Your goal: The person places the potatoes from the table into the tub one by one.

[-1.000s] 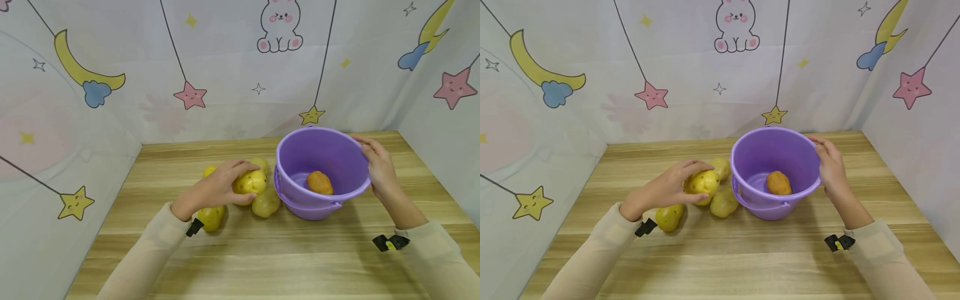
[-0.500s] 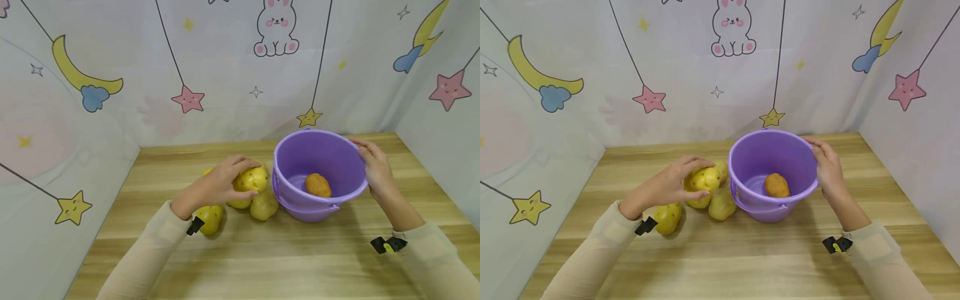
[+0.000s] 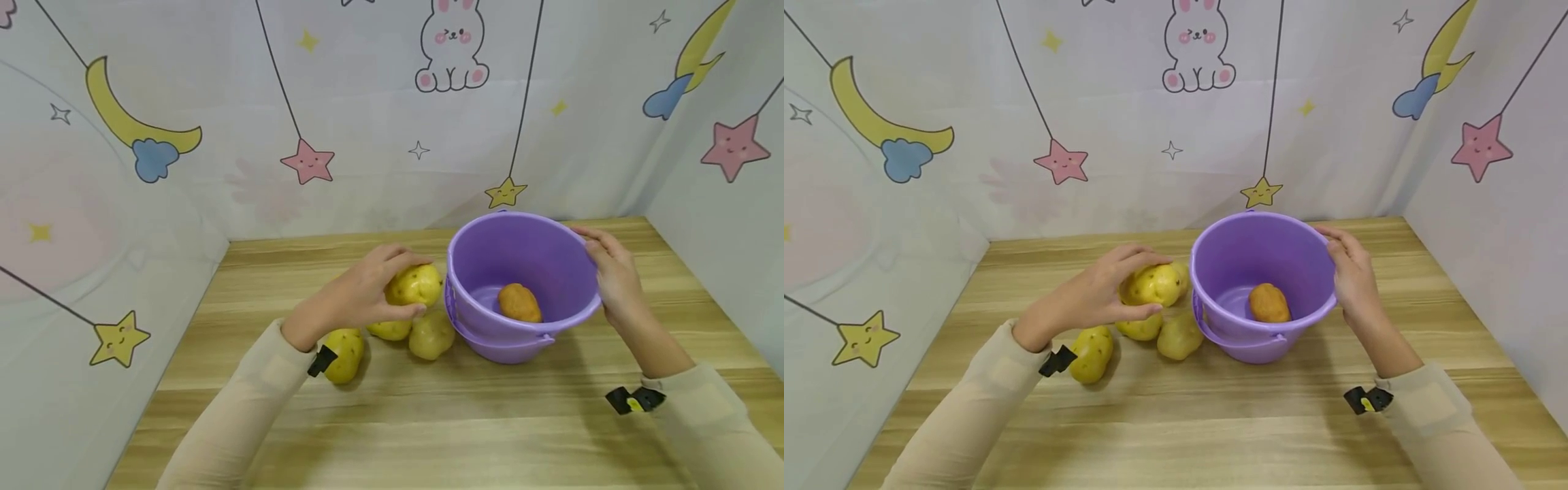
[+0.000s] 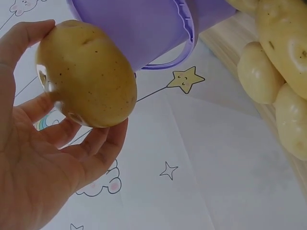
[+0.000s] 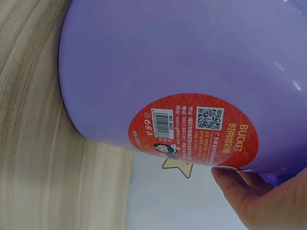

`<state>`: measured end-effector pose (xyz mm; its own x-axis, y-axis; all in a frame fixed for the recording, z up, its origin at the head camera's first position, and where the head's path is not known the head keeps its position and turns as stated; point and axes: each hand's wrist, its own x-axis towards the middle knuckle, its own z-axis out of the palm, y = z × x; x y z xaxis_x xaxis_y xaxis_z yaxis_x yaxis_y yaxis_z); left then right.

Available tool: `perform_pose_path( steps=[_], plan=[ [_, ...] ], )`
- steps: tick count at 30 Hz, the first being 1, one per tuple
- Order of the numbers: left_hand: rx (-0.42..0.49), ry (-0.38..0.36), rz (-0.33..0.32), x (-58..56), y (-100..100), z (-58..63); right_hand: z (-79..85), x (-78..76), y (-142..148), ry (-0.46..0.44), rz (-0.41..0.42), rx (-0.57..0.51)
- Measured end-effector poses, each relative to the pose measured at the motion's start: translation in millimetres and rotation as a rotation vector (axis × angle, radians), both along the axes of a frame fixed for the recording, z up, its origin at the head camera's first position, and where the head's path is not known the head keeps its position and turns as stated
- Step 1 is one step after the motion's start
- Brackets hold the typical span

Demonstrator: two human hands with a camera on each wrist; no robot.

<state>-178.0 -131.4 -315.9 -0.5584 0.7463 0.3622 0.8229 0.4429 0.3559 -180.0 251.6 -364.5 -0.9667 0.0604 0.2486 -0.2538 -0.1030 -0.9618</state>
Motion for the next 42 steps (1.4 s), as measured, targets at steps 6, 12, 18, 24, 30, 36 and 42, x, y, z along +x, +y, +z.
perform_pose_path(
  steps=[6,12,18,24,30,36,42],
  plan=[
    [0.03,0.033,-0.035,-2.8,5.8,5.4,-0.9,-0.3,0.6,-0.002,-0.008,0.0],
    [0.045,0.062,-0.063,-7.8,15.3,13.7,0.1,-1.9,1.5,-0.007,-0.024,-0.002],
    [0.028,0.035,-0.057,-10.5,25.7,23.5,1.1,-2.4,2.0,-0.009,-0.033,0.007],
    [0.023,0.041,-0.07,-12.2,36.8,29.6,1.4,-2.6,2.1,-0.002,-0.032,0.0],
    [0.026,0.049,-0.086,-14.6,47.6,30.3,1.0,-3.0,1.1,-0.001,-0.024,-0.012],
    [0.042,0.06,-0.122,-19.1,58.0,26.9,0.4,-3.2,0.3,-0.006,-0.02,-0.017],
    [0.06,0.073,-0.132,-25.3,65.9,23.5,0.0,-1.6,-0.1,-0.011,-0.026,-0.012]
  ],
)
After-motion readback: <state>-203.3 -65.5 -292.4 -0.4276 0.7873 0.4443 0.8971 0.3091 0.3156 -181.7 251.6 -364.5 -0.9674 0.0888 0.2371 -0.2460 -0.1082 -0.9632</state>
